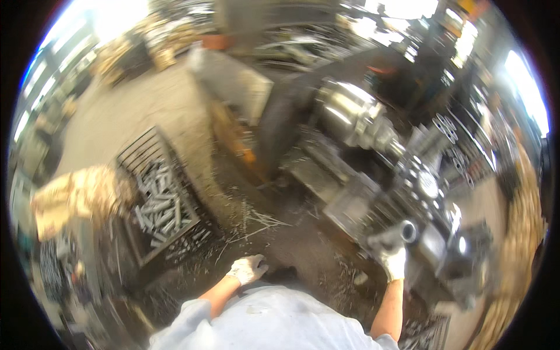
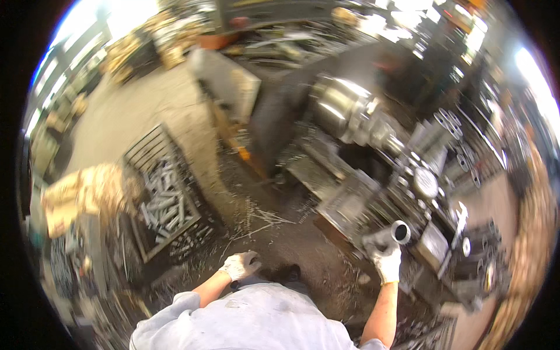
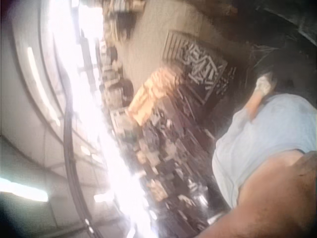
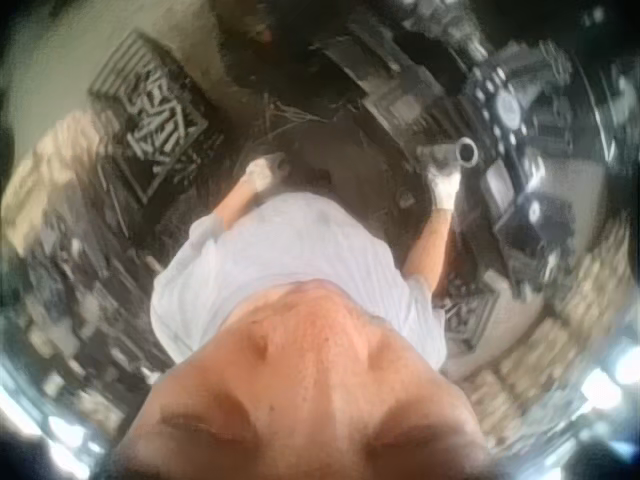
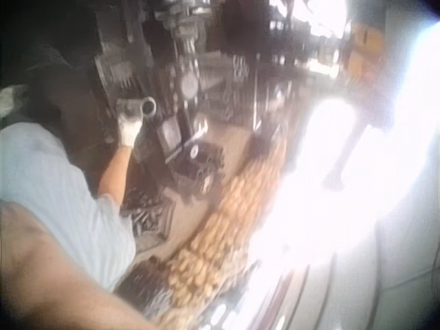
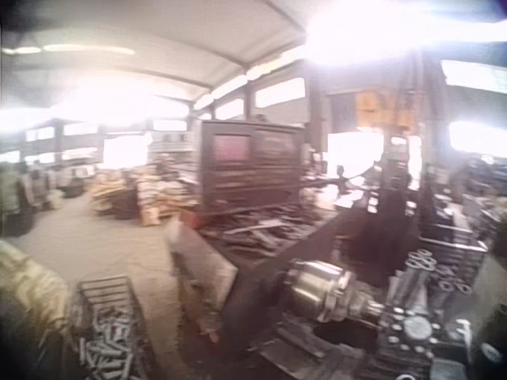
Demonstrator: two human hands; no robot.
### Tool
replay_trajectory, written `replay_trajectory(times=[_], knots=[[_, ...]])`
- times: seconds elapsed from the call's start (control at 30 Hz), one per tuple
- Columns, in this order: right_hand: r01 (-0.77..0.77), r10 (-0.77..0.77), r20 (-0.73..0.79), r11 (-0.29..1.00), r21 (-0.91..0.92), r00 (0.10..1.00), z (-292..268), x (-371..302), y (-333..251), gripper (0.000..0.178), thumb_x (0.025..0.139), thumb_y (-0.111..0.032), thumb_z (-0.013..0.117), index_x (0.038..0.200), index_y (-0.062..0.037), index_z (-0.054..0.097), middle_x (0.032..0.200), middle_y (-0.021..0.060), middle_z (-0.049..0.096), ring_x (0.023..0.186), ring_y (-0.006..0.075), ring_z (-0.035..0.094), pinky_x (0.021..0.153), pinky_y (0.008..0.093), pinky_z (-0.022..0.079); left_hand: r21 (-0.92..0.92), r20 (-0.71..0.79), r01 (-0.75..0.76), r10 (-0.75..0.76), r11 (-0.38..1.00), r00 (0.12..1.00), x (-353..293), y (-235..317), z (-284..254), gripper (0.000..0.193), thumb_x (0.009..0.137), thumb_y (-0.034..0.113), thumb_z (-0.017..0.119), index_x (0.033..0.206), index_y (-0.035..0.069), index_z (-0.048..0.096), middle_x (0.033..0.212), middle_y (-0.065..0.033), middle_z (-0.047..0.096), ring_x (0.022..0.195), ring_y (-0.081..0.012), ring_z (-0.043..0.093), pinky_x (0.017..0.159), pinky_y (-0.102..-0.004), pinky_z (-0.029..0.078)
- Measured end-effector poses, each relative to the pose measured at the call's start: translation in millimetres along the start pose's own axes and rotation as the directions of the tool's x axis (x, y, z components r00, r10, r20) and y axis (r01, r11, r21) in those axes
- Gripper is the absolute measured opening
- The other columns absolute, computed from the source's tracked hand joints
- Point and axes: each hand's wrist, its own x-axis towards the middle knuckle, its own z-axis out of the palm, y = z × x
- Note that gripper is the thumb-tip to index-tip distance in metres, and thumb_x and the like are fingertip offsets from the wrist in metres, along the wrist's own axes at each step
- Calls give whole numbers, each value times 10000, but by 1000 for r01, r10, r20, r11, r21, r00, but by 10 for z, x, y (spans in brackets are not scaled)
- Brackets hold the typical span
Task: The person repeatedly loads cylindrical metal parts into a lathe chuck, operates the machine controls, and removes the processed parts. The person places the finished parts into a nearby basket and continues the cycle with additional parts from a supply bin.
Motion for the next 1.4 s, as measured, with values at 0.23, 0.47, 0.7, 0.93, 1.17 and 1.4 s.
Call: replay_trajectory(times=[0.23,0.47,0.7,0.93,1.17,1.4], knots=[[104,-184,264,951,291,947,1215,-274,-581,345,807,-72,846,1116,9,715,1033,124,765,946,196,719,901,365,578,-210,-362,115,-186,971,913,-1193,-817,360,483,983,436,663,1343,114,675,1239,-191,743,1137,-405,713,977,-489,572],[419,-421,848,867,271,322,3629,-1916,-2000,506,742,-427,922,963,0,764,896,174,799,868,278,796,793,384,604,-498,-326,489,-677,716,660,-3273,-1985,944,528,977,480,624,1350,110,675,1247,-214,738,1168,-406,705,1002,-499,560],[332,-593,512,393,857,-621,4709,-4029,-3362,307,816,-334,878,985,-107,757,914,144,779,831,319,771,749,408,602,-974,-126,194,-991,114,-51,-4707,-1981,2053,538,971,486,641,1352,109,691,1233,-189,759,1192,-378,708,1016,-473,547],[140,-424,298,365,920,-856,5356,-5840,-4225,371,790,-340,886,1038,-95,760,980,162,788,922,340,777,800,419,612,-666,532,-743,-736,-60,-418,-4667,-1163,4058,380,968,297,694,1235,31,740,1000,-97,785,849,-183,732,796,-346,575],[327,-197,369,217,920,-908,5850,-6679,-4507,574,792,-476,850,1225,-126,712,1130,193,774,1068,386,746,921,444,604,-643,579,-754,561,-131,-592,-4921,-606,4770,590,1144,436,433,1352,-80,628,1363,-295,671,1185,-454,652,1049,-469,500],[-44,43,-47,71,997,-998,6355,-6684,-5607,492,840,-368,801,1231,-78,728,1135,187,779,1024,386,761,899,459,619,-772,361,-544,479,-327,-800,-5464,-310,4555,471,1136,334,469,1437,-10,581,1388,-243,652,1271,-387,630,1080,-462,490]])
